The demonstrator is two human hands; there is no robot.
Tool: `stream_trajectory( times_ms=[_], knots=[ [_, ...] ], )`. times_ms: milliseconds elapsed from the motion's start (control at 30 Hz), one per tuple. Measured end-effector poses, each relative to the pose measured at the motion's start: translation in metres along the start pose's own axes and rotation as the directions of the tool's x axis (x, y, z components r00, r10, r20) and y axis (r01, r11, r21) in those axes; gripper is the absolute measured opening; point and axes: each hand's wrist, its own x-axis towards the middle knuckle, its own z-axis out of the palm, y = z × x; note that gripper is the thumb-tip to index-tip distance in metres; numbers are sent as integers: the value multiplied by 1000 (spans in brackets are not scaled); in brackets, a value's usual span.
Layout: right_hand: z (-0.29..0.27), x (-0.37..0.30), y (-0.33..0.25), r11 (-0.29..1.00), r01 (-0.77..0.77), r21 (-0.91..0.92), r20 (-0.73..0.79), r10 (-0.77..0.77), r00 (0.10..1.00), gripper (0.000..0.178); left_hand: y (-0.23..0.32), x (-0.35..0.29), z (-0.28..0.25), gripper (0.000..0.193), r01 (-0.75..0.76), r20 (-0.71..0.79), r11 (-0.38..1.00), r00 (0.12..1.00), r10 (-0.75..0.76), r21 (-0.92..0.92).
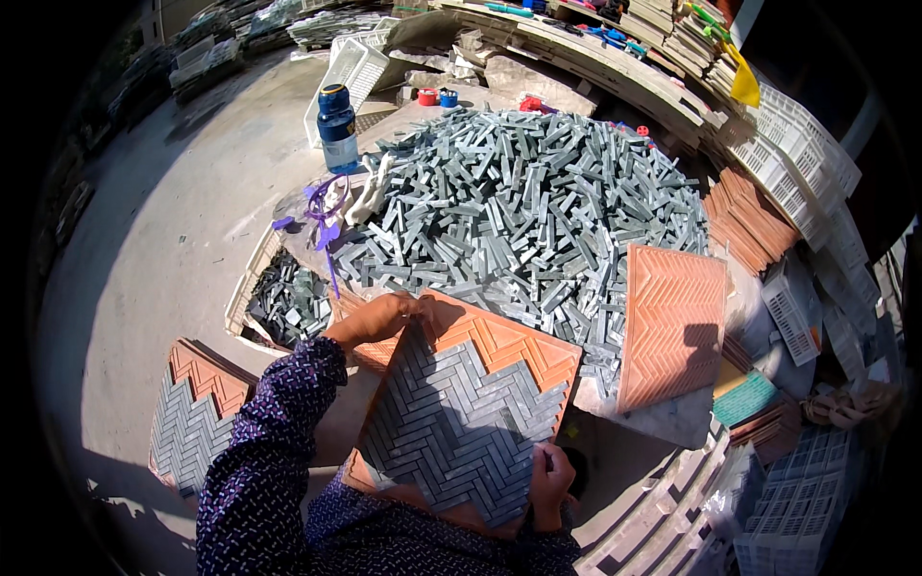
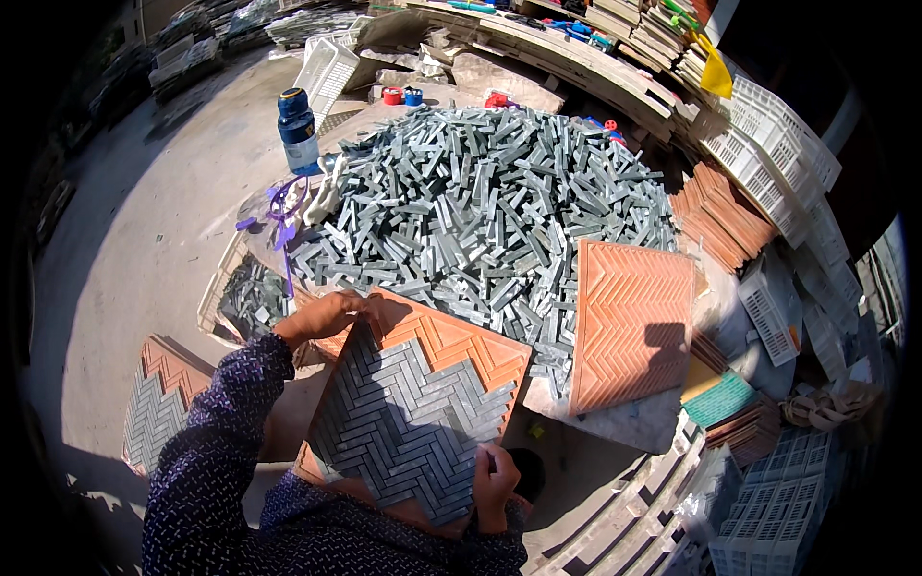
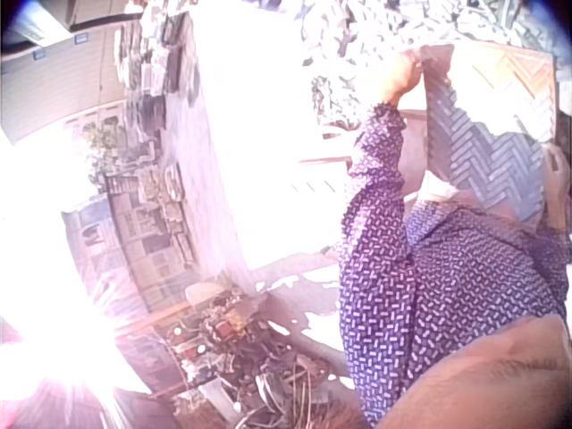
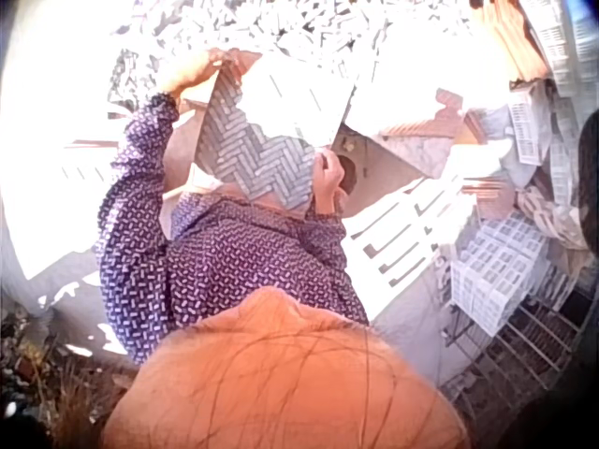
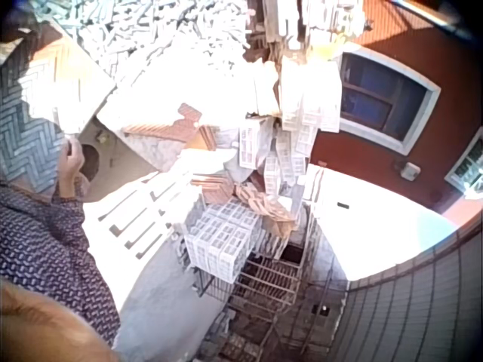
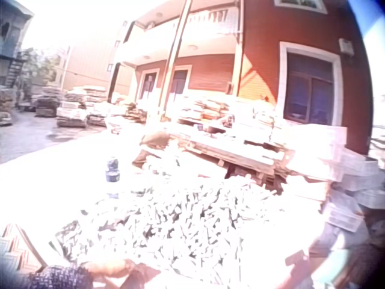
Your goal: The person arranges small gray rectangular tiles onto a square orange board to form a herringbone pattern. They pick tiles from a nearby pile, place them one by one, and occasionally adjust their positions. The person completes one board and begins working on a second board.
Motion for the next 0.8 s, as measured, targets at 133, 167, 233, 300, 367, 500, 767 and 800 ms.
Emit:
stream_trajectory(
  times_ms=[133, 167, 233, 300, 367, 500, 767, 800],
  knots=[
    [0, 1, -4, 1000, -3, 3, 6, 3, 1000, 7, 3, -7, 7, 21, -104, -213, 990, 974, 82, -94],
    [0, 0, -4, 1000, -9, 5, 6, 9, 1000, 7, 6, -10, 6, 19, -60, -285, 991, 958, 23, -123],
    [0, 0, -4, 1000, -19, 10, 6, 18, 1000, 8, 6, -15, 8, 17, 76, -340, 987, 933, -120, -138],
    [1, 1, -3, 1000, -10, 8, -4, 10, 1000, 9, 2, -22, 13, 15, 264, -317, 959, 905, -283, -101],
    [1, 0, -3, 1000, -10, 4, -4, 10, 1000, 9, 12, -23, 19, 17, 277, -347, 948, 883, -315, -155],
    [1, 0, -6, 1000, 8, -15, -14, -8, 1000, 10, 15, -21, 33, 27, 242, -339, 952, 894, -294, -186],
    [2, -1, -3, 999, -25, -22, -20, 24, 999, 10, 13, -18, 46, 29, 231, -395, 958, 875, -281, -170],
    [2, -2, 0, 999, -24, -27, -23, 23, 999, 10, 14, -17, 46, 29, 240, -391, 957, 875, -286, -162]
  ],
)
